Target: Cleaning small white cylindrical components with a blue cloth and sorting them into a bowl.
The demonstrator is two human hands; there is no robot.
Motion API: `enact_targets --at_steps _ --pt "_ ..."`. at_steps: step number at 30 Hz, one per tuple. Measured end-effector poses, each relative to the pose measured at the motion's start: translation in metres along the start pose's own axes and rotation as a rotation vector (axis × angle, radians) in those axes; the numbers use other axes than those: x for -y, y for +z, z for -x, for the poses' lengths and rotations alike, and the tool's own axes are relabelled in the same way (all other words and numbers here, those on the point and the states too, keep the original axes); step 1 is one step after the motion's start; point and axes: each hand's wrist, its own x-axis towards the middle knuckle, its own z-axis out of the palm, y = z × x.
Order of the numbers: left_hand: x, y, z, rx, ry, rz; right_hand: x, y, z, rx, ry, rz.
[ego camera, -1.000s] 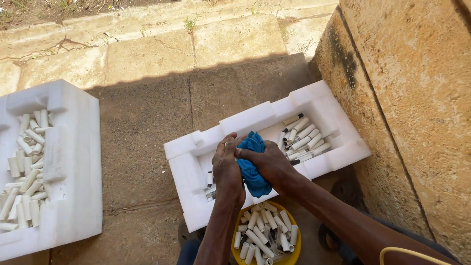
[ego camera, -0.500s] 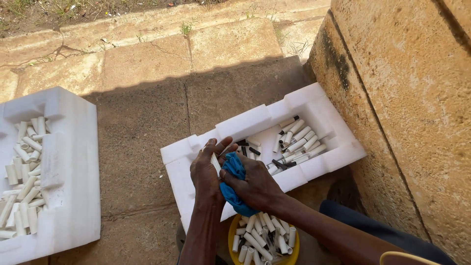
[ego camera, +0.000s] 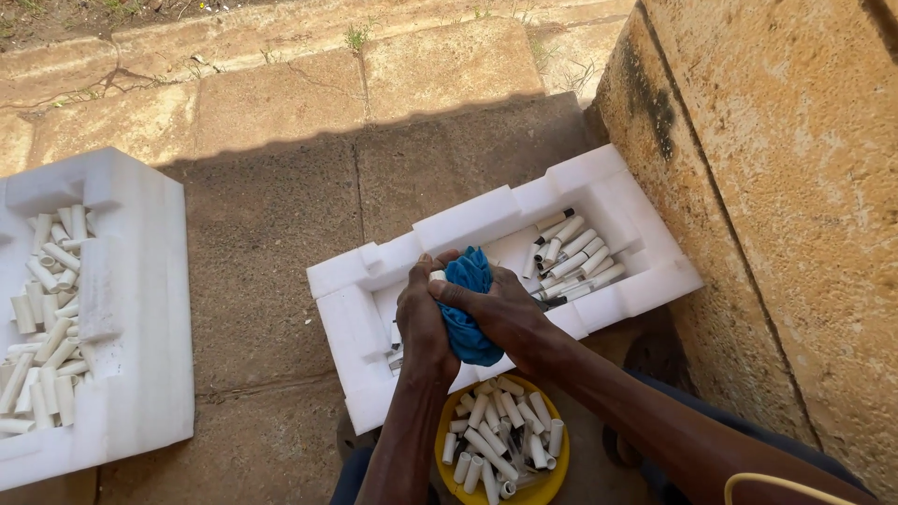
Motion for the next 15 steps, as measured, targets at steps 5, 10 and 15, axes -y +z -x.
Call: enact_targets --at_steps 5,10,15 --pt "0.009 0.015 0.01 -0.226 -0.019 -0.102 -0.063 -0.012 -0.04 -0.144 -0.172 0.087" --pt "0.059 -0.03 -0.061 -0.191 0.024 -0.049 -0.061 -0.007 -0.037 -0.057 -0.248 0.155" --pt "0.038 -0.049 -0.044 -0.208 0.067 -0.118 -0.05 -0.013 -0.037 0.042 -0.276 0.336"
